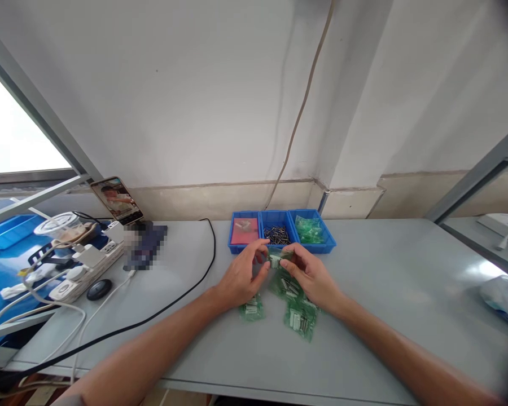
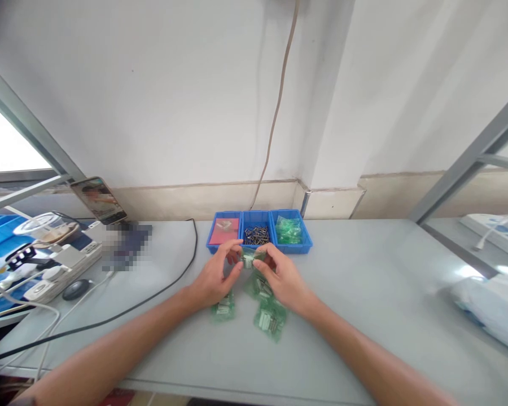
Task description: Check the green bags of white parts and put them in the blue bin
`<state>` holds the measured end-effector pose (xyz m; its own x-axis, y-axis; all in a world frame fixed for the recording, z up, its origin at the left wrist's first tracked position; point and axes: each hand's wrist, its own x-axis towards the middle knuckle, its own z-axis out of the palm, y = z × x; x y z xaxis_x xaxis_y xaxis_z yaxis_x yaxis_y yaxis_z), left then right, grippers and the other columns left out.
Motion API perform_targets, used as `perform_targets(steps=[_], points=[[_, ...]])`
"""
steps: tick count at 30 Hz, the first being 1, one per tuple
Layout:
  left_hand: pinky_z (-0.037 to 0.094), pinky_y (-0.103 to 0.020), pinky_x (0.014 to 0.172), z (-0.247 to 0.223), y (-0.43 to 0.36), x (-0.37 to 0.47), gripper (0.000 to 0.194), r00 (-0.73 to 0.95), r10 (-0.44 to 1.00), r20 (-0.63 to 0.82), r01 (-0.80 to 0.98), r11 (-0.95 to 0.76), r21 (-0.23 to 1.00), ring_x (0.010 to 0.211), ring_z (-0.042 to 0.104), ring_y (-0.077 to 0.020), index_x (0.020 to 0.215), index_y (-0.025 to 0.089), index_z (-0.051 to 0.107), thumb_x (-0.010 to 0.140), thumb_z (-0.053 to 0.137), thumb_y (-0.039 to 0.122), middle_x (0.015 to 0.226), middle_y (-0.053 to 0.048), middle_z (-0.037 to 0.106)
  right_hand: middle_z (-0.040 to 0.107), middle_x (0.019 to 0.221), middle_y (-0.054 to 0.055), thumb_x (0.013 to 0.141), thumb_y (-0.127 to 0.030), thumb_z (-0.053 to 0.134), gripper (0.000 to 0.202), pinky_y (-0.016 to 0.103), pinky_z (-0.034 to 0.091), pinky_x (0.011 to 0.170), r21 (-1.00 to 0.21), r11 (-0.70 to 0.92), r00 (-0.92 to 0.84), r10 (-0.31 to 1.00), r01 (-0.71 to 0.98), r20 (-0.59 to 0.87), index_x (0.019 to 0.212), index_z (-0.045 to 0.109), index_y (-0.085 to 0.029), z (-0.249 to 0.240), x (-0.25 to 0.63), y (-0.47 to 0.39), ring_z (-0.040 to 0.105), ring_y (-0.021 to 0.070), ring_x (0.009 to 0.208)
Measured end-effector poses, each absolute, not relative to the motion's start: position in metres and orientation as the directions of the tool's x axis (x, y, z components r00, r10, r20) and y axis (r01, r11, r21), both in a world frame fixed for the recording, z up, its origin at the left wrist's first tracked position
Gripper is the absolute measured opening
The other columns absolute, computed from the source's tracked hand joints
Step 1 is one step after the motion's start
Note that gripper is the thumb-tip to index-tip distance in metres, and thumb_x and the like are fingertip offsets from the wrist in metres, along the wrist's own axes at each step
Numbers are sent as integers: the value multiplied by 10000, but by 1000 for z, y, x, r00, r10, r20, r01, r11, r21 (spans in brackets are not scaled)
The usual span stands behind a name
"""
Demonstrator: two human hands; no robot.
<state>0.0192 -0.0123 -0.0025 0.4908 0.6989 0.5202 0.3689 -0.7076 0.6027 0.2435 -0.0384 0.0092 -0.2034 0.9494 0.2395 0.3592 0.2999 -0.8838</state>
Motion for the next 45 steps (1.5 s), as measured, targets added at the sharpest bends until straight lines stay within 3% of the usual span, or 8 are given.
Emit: perform_targets(steps=[5,11,19,37,45], points=[[520,-384,917,-1,-9,20,236,491,694,527,408,-717,565,987,624,-228,1288,210,534,1086,515,331,1095,-80,655,579,825,-23,1058,-417,560,177,301,434,680,-859,318,-206,945,400,254,1111,611,-256,10,242,-41,539,186,745],[497,-355,875,-1,-8,21,130,496,672,549,418,-739,528,958,606,-221,1121,195,551,1091,489,306,1043,-77,639,595,856,-9,1055,-406,560,165,309,450,695,-852,337,-203,939,400,277,1090,608,-252,7,243,-37,538,188,750],[481,-343,856,-1,-9,21,84,505,666,550,422,-746,516,916,583,-213,1102,195,543,1041,509,241,1005,-64,611,602,884,-13,1065,-407,549,148,313,450,700,-856,320,-223,943,405,247,1100,597,-271,6,241,-40,534,186,757],[481,-340,841,0,-11,20,107,543,649,532,386,-756,528,931,576,-214,1117,200,541,1065,498,283,1028,-74,619,581,952,0,1085,-331,492,98,315,460,748,-826,412,-270,906,385,326,1051,554,-264,6,243,-39,543,192,826],[472,-338,807,3,-13,20,61,560,636,531,363,-765,532,884,554,-210,1044,202,522,987,509,186,969,-60,599,575,932,-6,1097,-338,465,122,321,463,758,-832,394,-289,911,391,295,1041,545,-264,8,240,-43,536,190,813]])
